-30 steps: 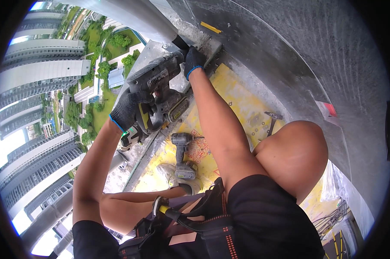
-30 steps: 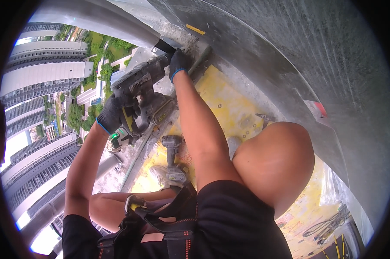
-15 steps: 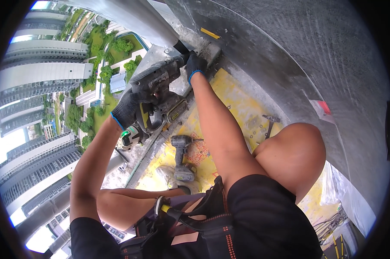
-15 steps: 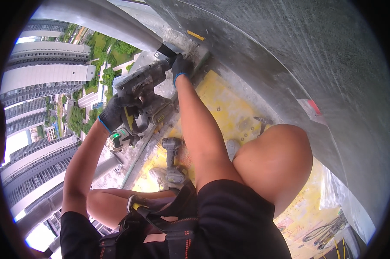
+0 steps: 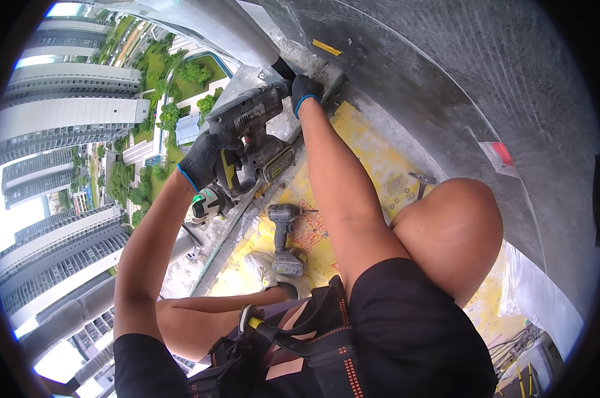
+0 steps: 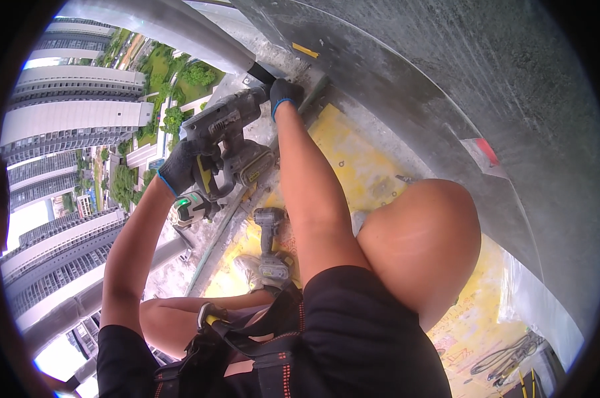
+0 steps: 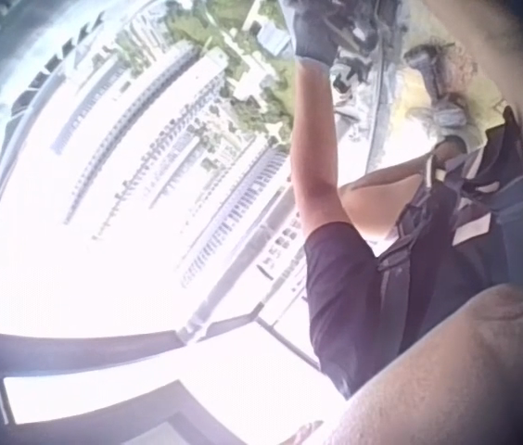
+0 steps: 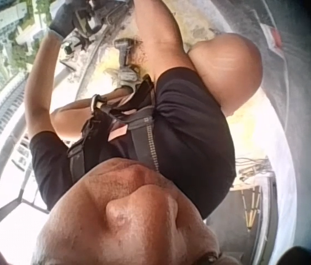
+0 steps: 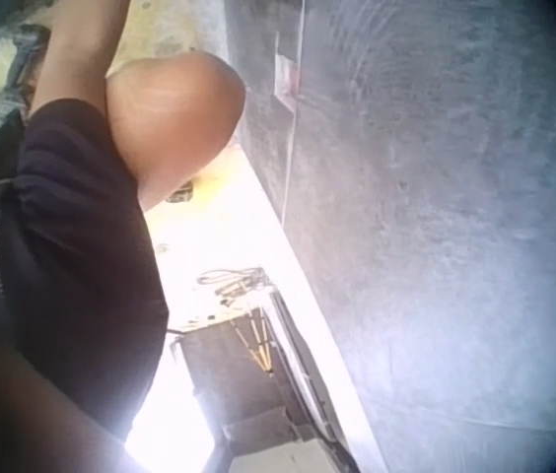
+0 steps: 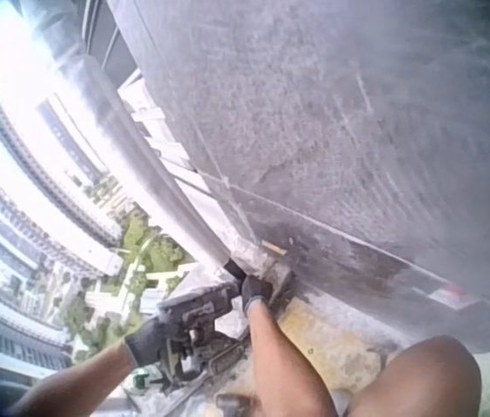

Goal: Drill holes into a concrete structure at height using a rotary hammer drill.

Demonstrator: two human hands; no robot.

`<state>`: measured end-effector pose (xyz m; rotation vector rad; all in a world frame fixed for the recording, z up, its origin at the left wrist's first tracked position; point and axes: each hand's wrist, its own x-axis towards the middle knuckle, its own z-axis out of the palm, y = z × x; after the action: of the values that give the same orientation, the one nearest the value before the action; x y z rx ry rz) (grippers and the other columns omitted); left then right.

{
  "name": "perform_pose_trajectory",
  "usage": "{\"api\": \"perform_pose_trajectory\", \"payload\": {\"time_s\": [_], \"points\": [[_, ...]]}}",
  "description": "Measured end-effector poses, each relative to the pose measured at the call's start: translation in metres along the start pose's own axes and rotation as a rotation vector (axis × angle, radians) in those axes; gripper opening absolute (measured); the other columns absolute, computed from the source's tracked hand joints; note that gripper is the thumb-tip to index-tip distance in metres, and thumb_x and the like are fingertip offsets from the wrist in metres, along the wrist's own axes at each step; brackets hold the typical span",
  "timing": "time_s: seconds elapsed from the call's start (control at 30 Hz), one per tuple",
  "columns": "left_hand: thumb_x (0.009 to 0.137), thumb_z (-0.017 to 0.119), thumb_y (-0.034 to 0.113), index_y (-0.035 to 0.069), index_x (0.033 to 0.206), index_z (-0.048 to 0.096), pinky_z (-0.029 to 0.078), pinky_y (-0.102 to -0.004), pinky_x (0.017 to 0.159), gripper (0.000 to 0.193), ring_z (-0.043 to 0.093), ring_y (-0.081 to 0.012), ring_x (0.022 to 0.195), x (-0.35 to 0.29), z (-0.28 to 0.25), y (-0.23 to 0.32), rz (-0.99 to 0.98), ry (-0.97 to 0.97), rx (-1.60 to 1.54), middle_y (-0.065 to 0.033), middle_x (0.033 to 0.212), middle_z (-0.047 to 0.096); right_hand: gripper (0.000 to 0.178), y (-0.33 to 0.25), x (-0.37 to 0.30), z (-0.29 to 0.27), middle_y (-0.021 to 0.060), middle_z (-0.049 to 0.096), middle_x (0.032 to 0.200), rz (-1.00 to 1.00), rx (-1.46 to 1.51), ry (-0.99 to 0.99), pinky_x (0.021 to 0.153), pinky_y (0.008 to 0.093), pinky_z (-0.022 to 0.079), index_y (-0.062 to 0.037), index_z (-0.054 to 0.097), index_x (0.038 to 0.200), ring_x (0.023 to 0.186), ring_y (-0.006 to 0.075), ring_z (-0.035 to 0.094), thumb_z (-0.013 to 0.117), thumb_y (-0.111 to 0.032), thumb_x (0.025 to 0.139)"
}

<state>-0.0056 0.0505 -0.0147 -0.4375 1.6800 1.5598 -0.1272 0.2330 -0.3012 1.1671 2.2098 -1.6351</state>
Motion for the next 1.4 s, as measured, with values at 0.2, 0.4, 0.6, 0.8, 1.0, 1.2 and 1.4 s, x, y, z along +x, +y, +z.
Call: {"api": "perform_pose_trajectory", "payload": {"time_s": [0.2, 0.4, 0.6, 0.8, 1.0, 1.2, 1.4], "points": [[0.086, 0.067, 0.009, 0.002, 0.117, 0.061, 0.057, -0.0357, 0.073, 0.032, 0.068, -0.0238, 0.077, 0.002, 0.008, 0.002, 0.007, 0.008, 0.041, -0.0103, 0.089, 0.067, 0.037, 0.015, 0.021, 0.008, 0.0178, 0.073, 0.118, 0.068, 0.07, -0.049, 0.086, 0.0372, 0.056, -0.0019, 0.065, 0.114, 0.112, 0.0303, 0.07, 0.059, -0.033, 0.094], [0.085, 0.067, 0.007, -0.002, 0.113, 0.062, 0.057, -0.0348, 0.071, 0.029, 0.069, -0.0243, 0.075, 0.003, 0.011, 0.005, -0.062, 0.021, 0.031, -0.0111, 0.086, 0.067, 0.036, 0.016, 0.014, -0.004, 0.016, 0.074, 0.115, 0.143, 0.342, -0.065, 0.085, 0.0375, 0.055, -0.0001, 0.065, 0.112, 0.109, 0.0293, 0.071, 0.058, -0.03, 0.094], [0.085, 0.067, 0.005, -0.003, 0.112, 0.062, 0.057, -0.0338, 0.07, 0.028, 0.07, -0.024, 0.074, 0.004, 0.019, 0.013, -0.005, 0.007, 0.115, -0.0121, 0.087, 0.068, 0.033, 0.028, 0.031, -0.008, 0.0225, 0.073, 0.105, 0.065, 0.47, 0.039, 0.076, 0.0397, 0.054, 0.0036, 0.065, 0.103, 0.095, 0.0329, 0.072, 0.057, -0.026, 0.091], [0.087, 0.065, 0.011, -0.001, 0.114, 0.063, 0.057, -0.0336, 0.073, 0.029, 0.07, -0.0228, 0.077, 0.001, 0.002, -0.001, -0.05, 0.018, -0.013, -0.0107, 0.09, 0.07, 0.02, 0.027, 0.015, -0.002, 0.0192, 0.077, 0.099, -0.072, 0.172, -0.052, 0.081, 0.0414, 0.06, -0.0052, 0.077, 0.097, 0.097, 0.0331, 0.076, 0.061, -0.017, 0.096], [0.086, 0.064, 0.012, 0.001, 0.114, 0.063, 0.057, -0.0335, 0.074, 0.03, 0.069, -0.0226, 0.079, -0.008, -0.009, -0.003, -0.031, 0.034, -0.031, -0.0107, 0.091, 0.07, 0.037, -0.011, -0.029, 0.002, 0.0221, 0.075, 0.093, 0.258, 0.402, 0.055, 0.069, 0.0384, 0.055, 0.0041, 0.07, 0.097, 0.086, 0.0308, 0.075, 0.058, -0.031, 0.092], [0.086, 0.064, 0.011, 0.003, 0.113, 0.061, 0.057, -0.035, 0.073, 0.028, 0.069, -0.0245, 0.074, 0.0, -0.005, -0.006, -0.059, 0.033, 0.013, -0.0098, 0.086, 0.067, 0.038, 0.004, -0.004, 0.013, 0.0266, 0.072, 0.115, 0.169, 0.368, 0.072, 0.085, 0.0419, 0.055, 0.0075, 0.067, 0.106, 0.108, 0.0374, 0.071, 0.061, -0.026, 0.089], [0.085, 0.064, 0.002, -0.001, 0.115, 0.06, 0.057, -0.0344, 0.066, 0.031, 0.07, -0.0242, 0.073, 0.001, 0.001, 0.009, 0.008, 0.024, 0.172, -0.0123, 0.085, 0.067, 0.043, 0.009, 0.001, 0.0, 0.028, 0.071, 0.117, 0.12, 0.318, 0.079, 0.084, 0.0425, 0.056, 0.0091, 0.066, 0.111, 0.108, 0.0388, 0.071, 0.062, -0.027, 0.089]]}}
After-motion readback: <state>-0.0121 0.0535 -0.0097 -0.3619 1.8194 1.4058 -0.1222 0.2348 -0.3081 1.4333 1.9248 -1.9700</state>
